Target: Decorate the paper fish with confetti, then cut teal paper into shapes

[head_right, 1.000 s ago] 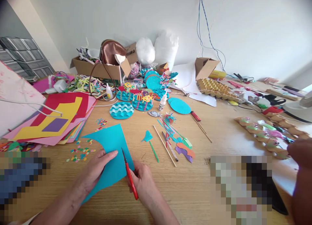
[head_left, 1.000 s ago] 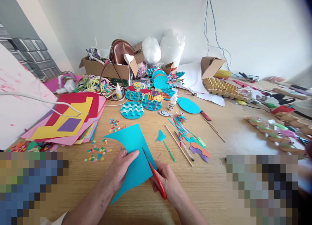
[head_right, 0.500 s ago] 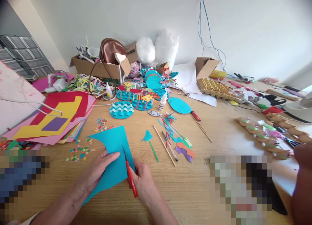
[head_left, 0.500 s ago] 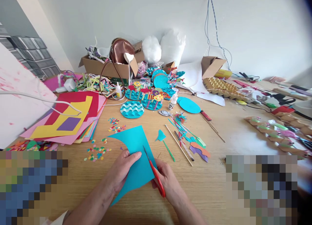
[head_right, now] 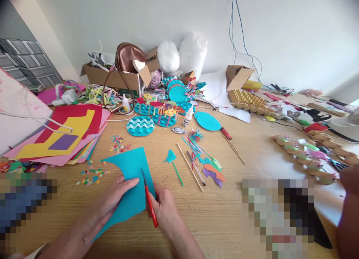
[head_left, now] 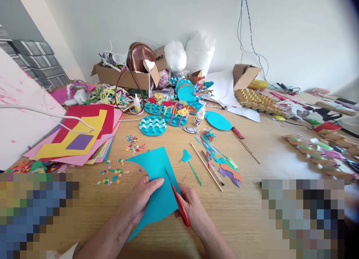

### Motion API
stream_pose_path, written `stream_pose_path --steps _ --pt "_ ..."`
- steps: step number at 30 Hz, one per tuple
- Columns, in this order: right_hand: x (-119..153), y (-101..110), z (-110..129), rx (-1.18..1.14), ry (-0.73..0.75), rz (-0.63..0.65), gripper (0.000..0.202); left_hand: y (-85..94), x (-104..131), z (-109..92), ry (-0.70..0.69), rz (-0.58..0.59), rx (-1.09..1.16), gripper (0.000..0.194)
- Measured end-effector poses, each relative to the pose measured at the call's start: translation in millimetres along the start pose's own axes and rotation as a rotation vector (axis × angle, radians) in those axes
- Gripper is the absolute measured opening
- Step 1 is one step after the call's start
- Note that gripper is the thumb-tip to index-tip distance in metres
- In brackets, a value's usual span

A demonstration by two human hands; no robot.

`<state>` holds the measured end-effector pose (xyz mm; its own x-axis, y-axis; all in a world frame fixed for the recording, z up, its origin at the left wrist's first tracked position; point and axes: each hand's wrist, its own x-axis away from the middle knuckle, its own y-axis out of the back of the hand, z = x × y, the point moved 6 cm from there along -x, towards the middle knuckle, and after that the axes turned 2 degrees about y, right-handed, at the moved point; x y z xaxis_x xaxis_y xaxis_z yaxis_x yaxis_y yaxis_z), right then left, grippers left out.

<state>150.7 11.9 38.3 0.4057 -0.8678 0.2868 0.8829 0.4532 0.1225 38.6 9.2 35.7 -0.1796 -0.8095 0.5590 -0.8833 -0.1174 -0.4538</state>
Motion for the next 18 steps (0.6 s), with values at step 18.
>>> stream_pose_path --steps 18 --pt "-1 4 -4 0.062 0.09 -0.045 0.054 -8.4 4 6 0.051 0.051 0.036 0.018"
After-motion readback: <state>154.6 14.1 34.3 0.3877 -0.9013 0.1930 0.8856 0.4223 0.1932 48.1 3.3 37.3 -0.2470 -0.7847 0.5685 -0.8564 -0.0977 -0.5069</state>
